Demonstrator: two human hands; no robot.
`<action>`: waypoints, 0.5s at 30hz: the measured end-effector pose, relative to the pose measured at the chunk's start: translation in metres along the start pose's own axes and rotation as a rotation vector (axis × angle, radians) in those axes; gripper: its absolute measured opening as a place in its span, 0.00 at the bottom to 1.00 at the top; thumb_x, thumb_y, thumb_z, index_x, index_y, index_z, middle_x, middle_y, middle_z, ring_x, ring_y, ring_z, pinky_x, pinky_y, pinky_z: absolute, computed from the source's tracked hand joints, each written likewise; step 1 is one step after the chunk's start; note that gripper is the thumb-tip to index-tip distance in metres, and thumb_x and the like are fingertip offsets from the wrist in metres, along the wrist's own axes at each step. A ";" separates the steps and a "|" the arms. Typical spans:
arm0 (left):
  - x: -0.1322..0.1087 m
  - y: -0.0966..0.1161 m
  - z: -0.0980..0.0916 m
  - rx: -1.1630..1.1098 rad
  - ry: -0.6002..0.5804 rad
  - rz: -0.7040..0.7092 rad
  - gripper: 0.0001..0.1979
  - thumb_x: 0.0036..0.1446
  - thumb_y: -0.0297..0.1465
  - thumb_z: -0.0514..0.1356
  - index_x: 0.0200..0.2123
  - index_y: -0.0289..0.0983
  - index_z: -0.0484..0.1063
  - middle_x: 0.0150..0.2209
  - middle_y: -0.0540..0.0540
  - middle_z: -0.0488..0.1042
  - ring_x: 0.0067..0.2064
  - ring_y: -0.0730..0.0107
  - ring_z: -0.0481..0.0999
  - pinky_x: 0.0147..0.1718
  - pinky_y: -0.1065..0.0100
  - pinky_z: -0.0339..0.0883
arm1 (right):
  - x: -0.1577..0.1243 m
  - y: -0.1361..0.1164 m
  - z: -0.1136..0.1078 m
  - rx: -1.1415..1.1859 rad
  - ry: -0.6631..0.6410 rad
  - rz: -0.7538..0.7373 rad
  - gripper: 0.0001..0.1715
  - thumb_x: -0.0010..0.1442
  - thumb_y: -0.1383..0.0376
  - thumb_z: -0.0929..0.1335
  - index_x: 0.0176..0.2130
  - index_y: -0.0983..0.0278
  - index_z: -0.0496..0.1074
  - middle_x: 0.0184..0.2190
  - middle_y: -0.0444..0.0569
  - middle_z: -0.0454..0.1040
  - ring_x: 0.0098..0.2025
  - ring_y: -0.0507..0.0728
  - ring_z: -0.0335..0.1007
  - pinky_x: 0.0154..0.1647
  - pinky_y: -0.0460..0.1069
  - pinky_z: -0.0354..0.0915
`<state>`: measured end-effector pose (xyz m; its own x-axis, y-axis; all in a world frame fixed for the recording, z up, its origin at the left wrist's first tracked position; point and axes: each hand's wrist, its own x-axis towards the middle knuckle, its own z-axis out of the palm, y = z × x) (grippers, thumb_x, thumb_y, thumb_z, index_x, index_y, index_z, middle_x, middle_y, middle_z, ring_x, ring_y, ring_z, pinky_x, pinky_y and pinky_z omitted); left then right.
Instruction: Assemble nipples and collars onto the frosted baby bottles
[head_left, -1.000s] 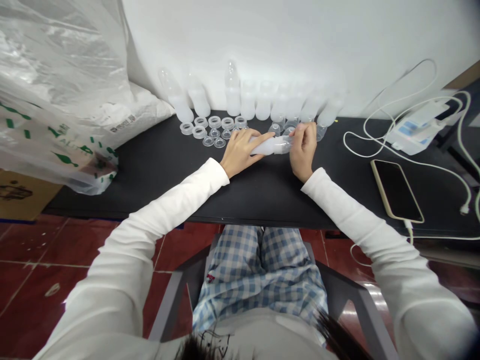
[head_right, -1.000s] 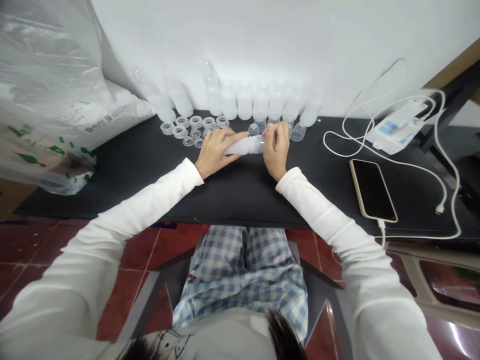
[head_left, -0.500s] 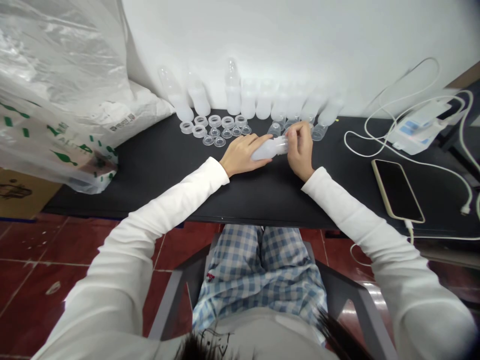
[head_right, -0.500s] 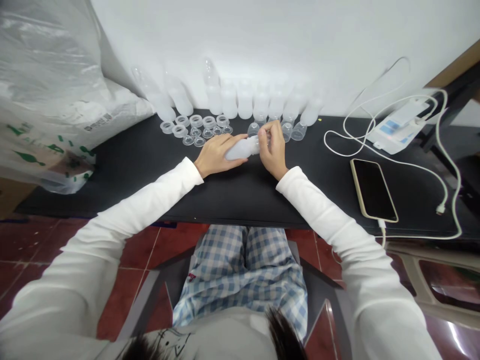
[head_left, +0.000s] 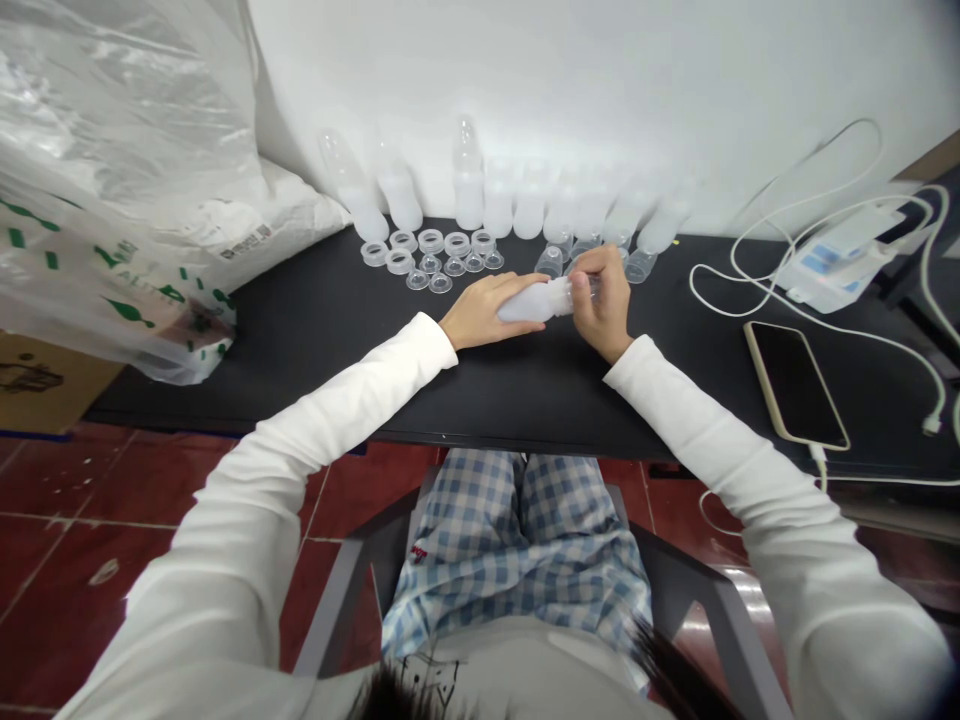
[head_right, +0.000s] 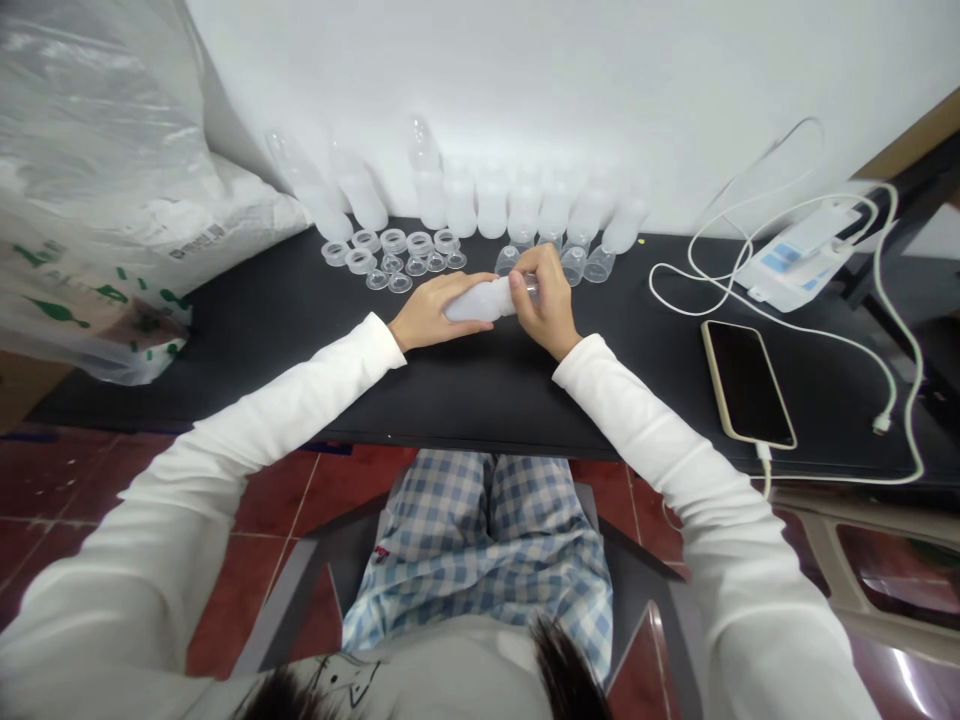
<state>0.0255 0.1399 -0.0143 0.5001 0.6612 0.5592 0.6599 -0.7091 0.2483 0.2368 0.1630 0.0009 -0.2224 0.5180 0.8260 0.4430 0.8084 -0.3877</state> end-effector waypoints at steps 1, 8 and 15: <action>0.000 0.000 0.000 0.007 0.004 0.003 0.35 0.60 0.52 0.64 0.64 0.40 0.67 0.56 0.40 0.77 0.54 0.56 0.79 0.55 0.59 0.71 | 0.000 0.000 0.000 0.001 -0.011 0.001 0.27 0.70 0.41 0.52 0.35 0.57 0.61 0.33 0.51 0.68 0.38 0.61 0.69 0.44 0.61 0.69; 0.001 0.004 0.000 0.115 0.043 -0.013 0.33 0.62 0.52 0.63 0.64 0.40 0.68 0.49 0.39 0.79 0.48 0.57 0.79 0.50 0.60 0.71 | -0.002 0.003 -0.003 -0.159 -0.152 0.157 0.36 0.70 0.39 0.46 0.37 0.57 0.66 0.33 0.51 0.67 0.38 0.62 0.69 0.45 0.60 0.69; 0.001 0.007 -0.001 0.252 0.064 -0.001 0.29 0.65 0.51 0.58 0.62 0.41 0.70 0.44 0.40 0.79 0.46 0.57 0.79 0.47 0.61 0.68 | 0.001 0.003 -0.003 -0.166 -0.162 0.177 0.37 0.73 0.41 0.47 0.40 0.59 0.68 0.30 0.49 0.71 0.35 0.59 0.73 0.43 0.58 0.72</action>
<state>0.0305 0.1354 -0.0113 0.4683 0.6389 0.6104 0.7831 -0.6200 0.0481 0.2408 0.1651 0.0018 -0.2589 0.6954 0.6703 0.6203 0.6517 -0.4365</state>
